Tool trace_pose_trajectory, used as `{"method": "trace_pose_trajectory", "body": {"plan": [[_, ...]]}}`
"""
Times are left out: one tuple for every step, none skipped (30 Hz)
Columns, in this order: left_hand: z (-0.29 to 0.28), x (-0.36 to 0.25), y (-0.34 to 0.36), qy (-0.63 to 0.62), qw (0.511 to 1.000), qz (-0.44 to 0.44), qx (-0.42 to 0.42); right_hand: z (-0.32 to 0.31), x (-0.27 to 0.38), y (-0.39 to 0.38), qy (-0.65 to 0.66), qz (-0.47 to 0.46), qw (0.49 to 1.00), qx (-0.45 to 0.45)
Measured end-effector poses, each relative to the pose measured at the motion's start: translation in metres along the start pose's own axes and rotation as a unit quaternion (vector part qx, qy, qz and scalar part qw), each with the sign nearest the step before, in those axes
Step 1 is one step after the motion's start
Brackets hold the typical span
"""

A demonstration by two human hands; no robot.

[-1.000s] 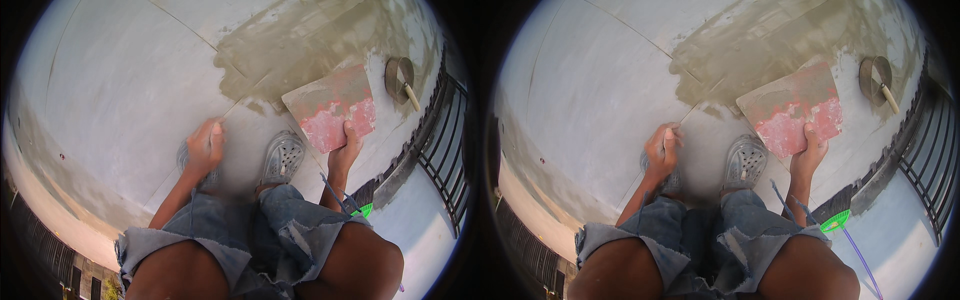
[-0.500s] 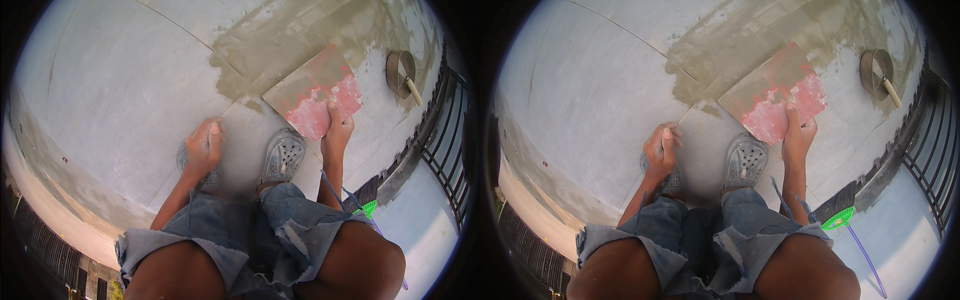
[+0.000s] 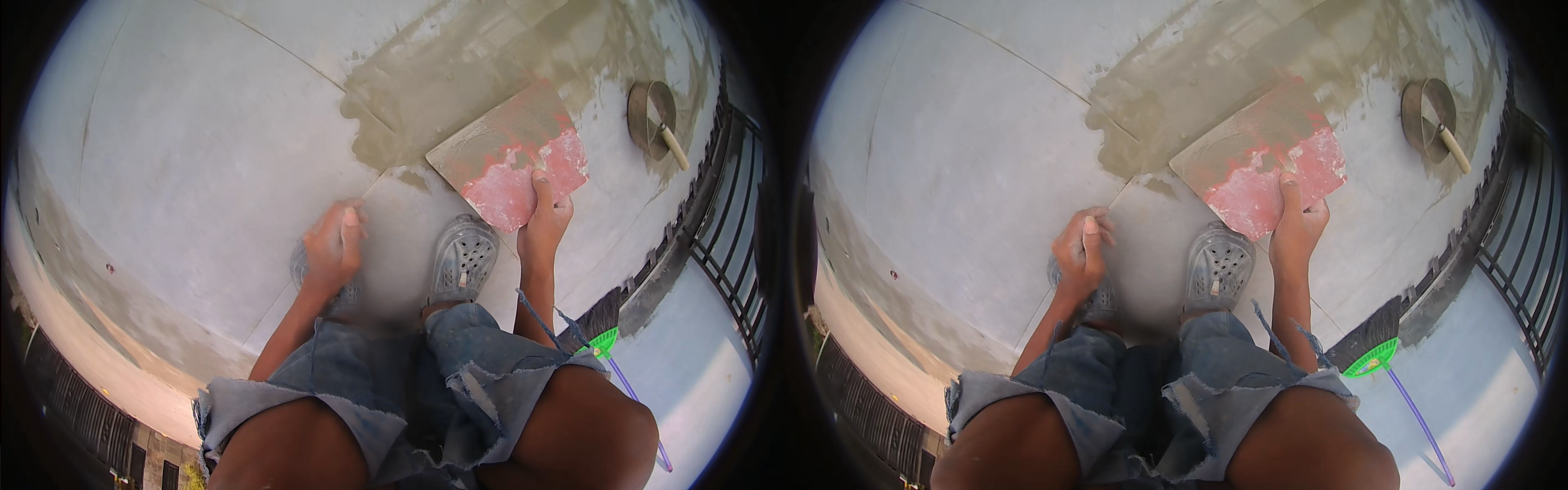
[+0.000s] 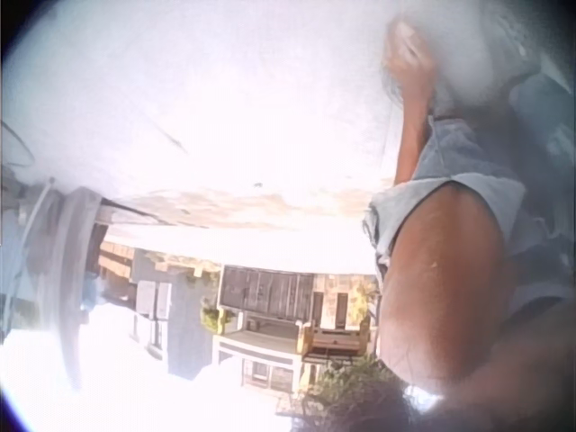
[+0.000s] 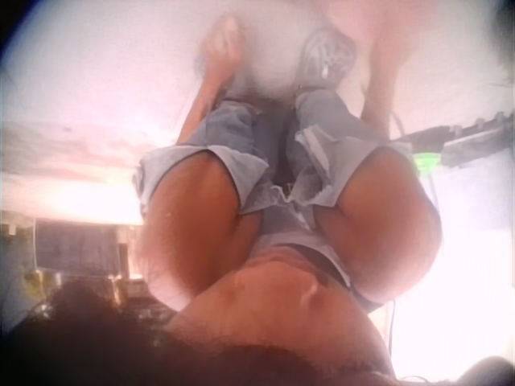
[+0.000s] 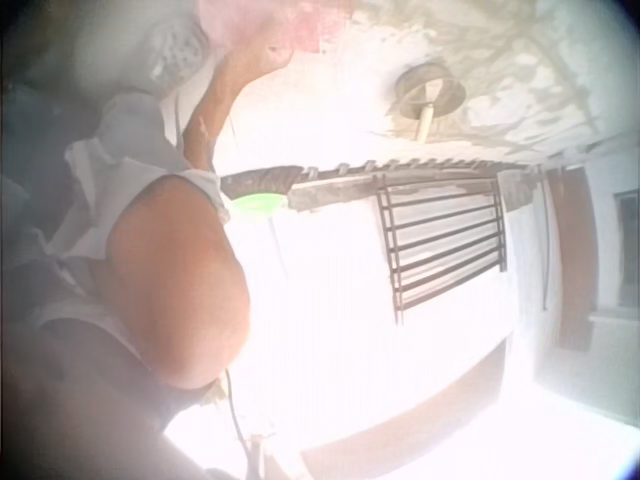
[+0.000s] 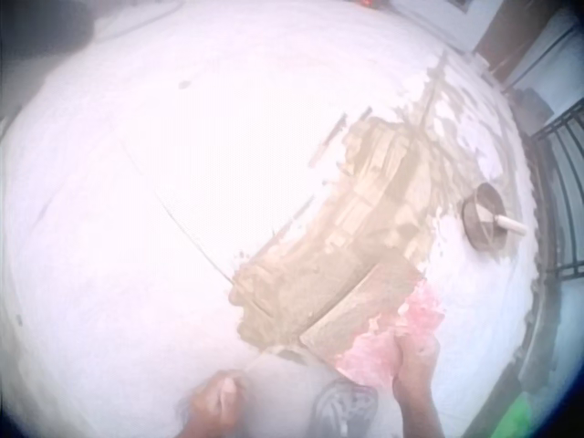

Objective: The person uses a trowel to spread wet cement on a tiled floor. They repeatedly scoop and smooth the material across the surface, working in a small area near a metal railing.

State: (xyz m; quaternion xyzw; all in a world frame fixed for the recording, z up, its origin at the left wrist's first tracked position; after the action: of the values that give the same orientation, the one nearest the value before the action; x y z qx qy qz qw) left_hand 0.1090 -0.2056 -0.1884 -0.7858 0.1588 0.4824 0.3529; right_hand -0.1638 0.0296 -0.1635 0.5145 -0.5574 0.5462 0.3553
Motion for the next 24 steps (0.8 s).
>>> {"method": "trace_pose_trajectory", "body": {"plan": [[0.0,0.0,0.0,0.001,1.0,0.002,-0.002,-0.007,-0.001,0.002,0.011,0.006,1.0,-0.007],[-0.001,0.0,0.0,-0.001,1.0,0.0,-0.001,-0.012,0.001,0.004,0.004,-0.002,1.0,-0.008],[-0.001,0.0,0.0,-0.003,1.0,-0.002,0.0,-0.013,0.005,0.005,-0.003,-0.01,1.0,-0.009],[-0.002,0.001,-0.001,-0.004,1.0,-0.005,0.001,-0.014,0.009,0.006,-0.01,-0.018,1.0,-0.01],[-0.003,0.001,-0.001,-0.006,1.0,0.0,0.0,-0.012,0.015,0.009,-0.015,-0.027,1.0,-0.005],[-0.003,0.001,-0.001,-0.008,1.0,0.005,0.001,-0.01,0.022,0.01,-0.019,-0.036,0.999,0.0],[-0.003,0.002,-0.002,-0.01,1.0,0.011,0.001,-0.007,0.029,0.012,-0.024,-0.045,0.999,0.004],[-0.004,0.002,-0.003,-0.01,1.0,0.012,0.001,-0.001,0.035,0.012,-0.022,-0.046,0.999,0.015],[-0.004,0.001,-0.003,-0.009,1.0,0.014,0.0,0.008,0.043,0.014,-0.019,-0.048,0.998,0.025],[-0.004,-0.001,-0.002,-0.009,1.0,0.017,0.001,0.018,0.05,0.015,-0.017,-0.051,0.998,0.034],[-0.005,0.0,-0.001,-0.015,1.0,0.023,-0.002,0.031,0.056,0.014,-0.028,-0.059,0.996,0.061],[-0.003,0.002,-0.001,-0.026,0.999,0.03,-0.001,0.044,0.063,0.013,-0.042,-0.07,0.993,0.084],[-0.001,0.002,-0.001,-0.035,0.999,0.036,0.0,0.06,0.07,0.01,-0.057,-0.079,0.99,0.107],[-0.001,0.003,-0.001,-0.043,0.999,0.03,0.0,0.081,0.075,0.006,-0.063,-0.077,0.986,0.132],[-0.005,0.007,-0.003,-0.045,0.999,0.02,-0.005,0.108,0.072,0.001,-0.065,-0.07,0.982,0.162],[-0.004,0.008,-0.004,-0.054,0.998,0.011,-0.004,0.127,0.067,0.001,-0.08,-0.062,0.977,0.19],[-0.005,0.008,-0.004,-0.056,0.998,0.01,-0.004,0.145,0.061,0.001,-0.092,-0.053,0.97,0.218],[-0.005,0.009,-0.003,-0.058,0.998,0.009,-0.004,0.156,0.062,0.002,-0.097,-0.068,0.97,0.211],[-0.004,0.007,-0.002,-0.062,0.998,0.011,-0.001,0.164,0.068,0.004,-0.104,-0.084,0.97,0.201],[-0.001,0.005,-0.002,-0.065,0.998,0.009,0.005,0.164,0.075,0.005,-0.112,-0.1,0.97,0.191],[-0.002,0.006,-0.001,-0.065,0.998,0.007,0.006,0.158,0.07,0.005,-0.129,-0.087,0.972,0.178],[-0.003,0.007,-0.001,-0.066,0.998,0.005,0.008,0.147,0.065,0.006,-0.147,-0.073,0.972,0.166],[-0.004,0.008,-0.001,-0.068,0.998,0.003,0.013,0.135,0.063,0.007,-0.165,-0.06,0.973,0.152],[-0.003,0.007,-0.001,-0.075,0.997,0.003,0.019,0.122,0.069,0.004,-0.142,-0.051,0.979,0.141]]}}
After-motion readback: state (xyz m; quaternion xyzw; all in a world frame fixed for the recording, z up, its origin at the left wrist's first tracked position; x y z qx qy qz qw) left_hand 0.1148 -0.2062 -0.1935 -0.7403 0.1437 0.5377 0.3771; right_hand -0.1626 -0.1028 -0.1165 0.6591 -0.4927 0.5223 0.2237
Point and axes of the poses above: each hand's wrist, its own y-axis towards the middle knuckle, its own z-axis out of the palm, x = y × z, the point moved 9 cm from there along y, towards the middle knuckle, and after that the axes turned 10 degrees about -z, right-handed, at the moved point
